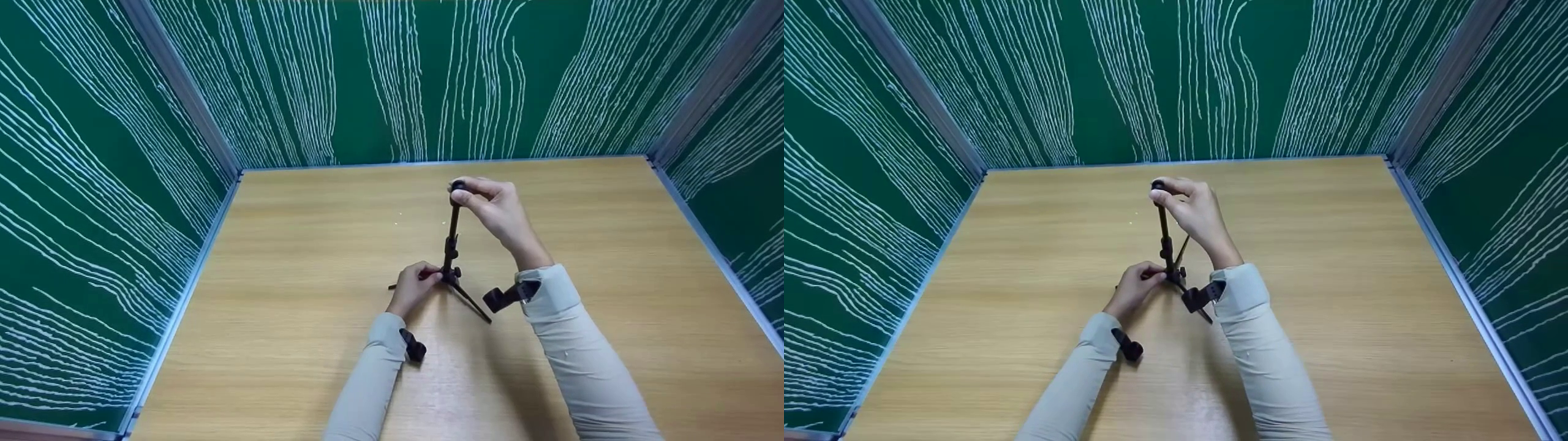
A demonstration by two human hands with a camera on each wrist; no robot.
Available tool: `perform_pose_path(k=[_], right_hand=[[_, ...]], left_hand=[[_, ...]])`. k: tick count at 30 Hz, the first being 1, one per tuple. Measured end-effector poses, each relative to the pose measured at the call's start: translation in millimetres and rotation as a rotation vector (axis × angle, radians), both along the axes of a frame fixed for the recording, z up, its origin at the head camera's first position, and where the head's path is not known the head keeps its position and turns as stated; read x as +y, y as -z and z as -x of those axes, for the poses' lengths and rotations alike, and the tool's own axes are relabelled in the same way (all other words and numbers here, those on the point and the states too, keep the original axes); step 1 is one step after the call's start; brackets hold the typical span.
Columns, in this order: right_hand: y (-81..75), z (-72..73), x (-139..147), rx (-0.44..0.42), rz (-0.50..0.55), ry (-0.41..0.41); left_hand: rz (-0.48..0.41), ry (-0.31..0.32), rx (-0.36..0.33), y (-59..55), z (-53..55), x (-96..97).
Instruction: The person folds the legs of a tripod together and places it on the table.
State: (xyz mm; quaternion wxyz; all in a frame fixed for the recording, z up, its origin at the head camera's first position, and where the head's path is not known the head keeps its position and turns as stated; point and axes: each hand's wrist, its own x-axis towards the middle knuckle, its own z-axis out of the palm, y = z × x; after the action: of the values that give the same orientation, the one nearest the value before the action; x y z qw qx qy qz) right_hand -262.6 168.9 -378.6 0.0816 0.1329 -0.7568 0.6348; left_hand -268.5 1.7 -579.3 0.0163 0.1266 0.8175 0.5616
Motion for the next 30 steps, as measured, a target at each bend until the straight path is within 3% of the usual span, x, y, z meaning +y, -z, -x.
perform_pose_path(k=[13, 21, 30], right_hand=[[2.5, -0.6, -1, 0.005, 0.031, -0.012], [5.6, -1.3, -1, 0.001, 0.041, -0.027], [11.1, -0.6, 0, -0.009, 0.040, -0.027]], left_hand=[[-0.008, -0.003, -0.011, -2.1, -1.9, -1.0], [-0.018, 0.010, 0.037, -0.1, -2.0, -1.5], [-0.022, 0.007, 0.000, -0.8, -1.6, -0.6]])
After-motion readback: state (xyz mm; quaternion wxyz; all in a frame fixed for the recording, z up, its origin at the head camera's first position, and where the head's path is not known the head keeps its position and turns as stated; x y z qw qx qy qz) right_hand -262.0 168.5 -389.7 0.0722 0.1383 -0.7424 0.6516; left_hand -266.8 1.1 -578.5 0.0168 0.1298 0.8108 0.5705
